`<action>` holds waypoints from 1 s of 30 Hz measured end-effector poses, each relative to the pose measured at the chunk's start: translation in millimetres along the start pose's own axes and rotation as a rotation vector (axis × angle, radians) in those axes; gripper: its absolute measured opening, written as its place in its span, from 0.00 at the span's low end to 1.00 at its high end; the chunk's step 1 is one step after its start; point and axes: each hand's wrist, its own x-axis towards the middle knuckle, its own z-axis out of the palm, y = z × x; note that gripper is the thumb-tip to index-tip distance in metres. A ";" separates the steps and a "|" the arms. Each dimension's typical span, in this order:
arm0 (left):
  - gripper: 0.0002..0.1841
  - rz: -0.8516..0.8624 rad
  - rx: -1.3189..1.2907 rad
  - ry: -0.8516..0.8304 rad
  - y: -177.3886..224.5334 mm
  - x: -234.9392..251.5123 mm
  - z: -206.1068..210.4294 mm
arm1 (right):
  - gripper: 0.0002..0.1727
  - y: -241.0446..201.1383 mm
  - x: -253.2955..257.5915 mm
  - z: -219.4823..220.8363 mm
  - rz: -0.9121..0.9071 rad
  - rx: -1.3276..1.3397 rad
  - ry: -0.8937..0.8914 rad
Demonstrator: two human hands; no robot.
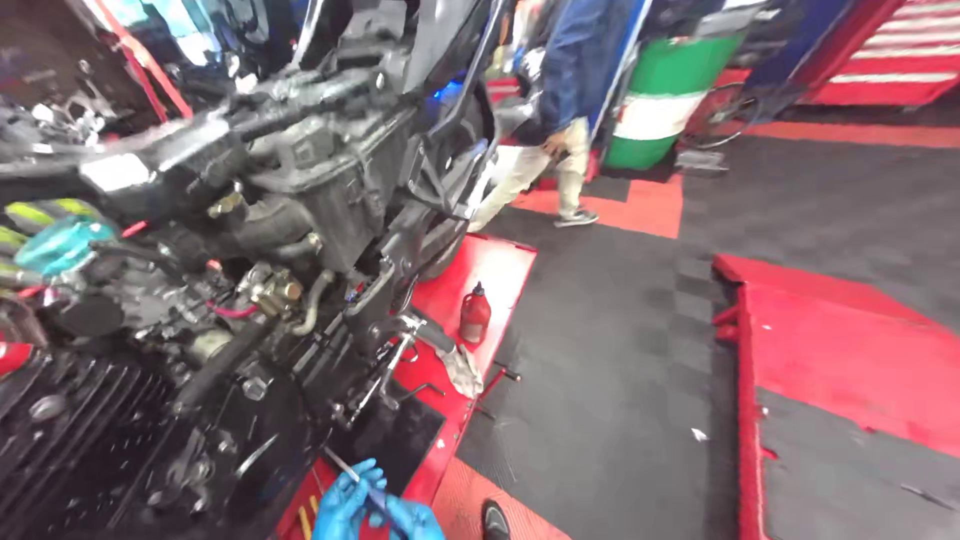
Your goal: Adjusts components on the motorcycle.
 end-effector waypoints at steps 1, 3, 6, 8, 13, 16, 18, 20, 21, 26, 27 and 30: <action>0.15 0.001 0.001 0.044 3.6 -2.5 4.0 | 0.13 2.5 -1.7 -0.8 -0.081 -0.132 0.041; 0.14 0.012 0.040 0.109 6.9 -7.9 5.3 | 0.17 13.6 -3.0 -5.3 -0.232 -0.396 0.038; 0.17 -0.037 0.021 0.015 9.0 -3.9 0.3 | 0.18 6.8 2.3 -4.0 0.088 0.002 -0.043; 0.15 -0.018 0.019 0.048 7.3 -1.8 3.7 | 0.13 11.9 3.5 -8.4 -0.063 -0.216 0.021; 0.16 0.020 0.028 0.020 2.5 1.3 0.0 | 0.20 11.3 8.3 -4.2 0.040 -0.045 0.046; 0.15 0.007 -0.006 0.055 2.5 -0.9 3.3 | 0.14 16.1 6.8 -11.3 -0.168 -0.377 0.040; 0.14 0.015 0.007 0.093 0.9 -1.9 3.4 | 0.20 26.9 8.3 -14.4 -0.452 -0.682 0.092; 0.15 0.060 0.027 0.133 1.2 3.0 -4.4 | 0.14 17.8 9.1 -8.4 -0.183 -0.360 0.053; 0.17 0.090 0.055 0.191 1.3 6.0 -11.3 | 0.18 8.6 9.1 -5.4 0.047 -0.078 -0.010; 0.23 0.290 0.165 0.531 -12.3 28.9 -24.2 | 0.22 22.0 8.5 -8.9 -0.409 -0.715 0.093; 0.22 0.321 0.161 0.560 -14.4 34.2 -23.8 | 0.22 29.3 13.2 -10.0 -0.591 -0.904 0.162; 0.22 0.367 0.171 0.583 -17.6 41.0 -23.4 | 0.20 29.6 15.0 -12.0 -0.618 -0.903 0.173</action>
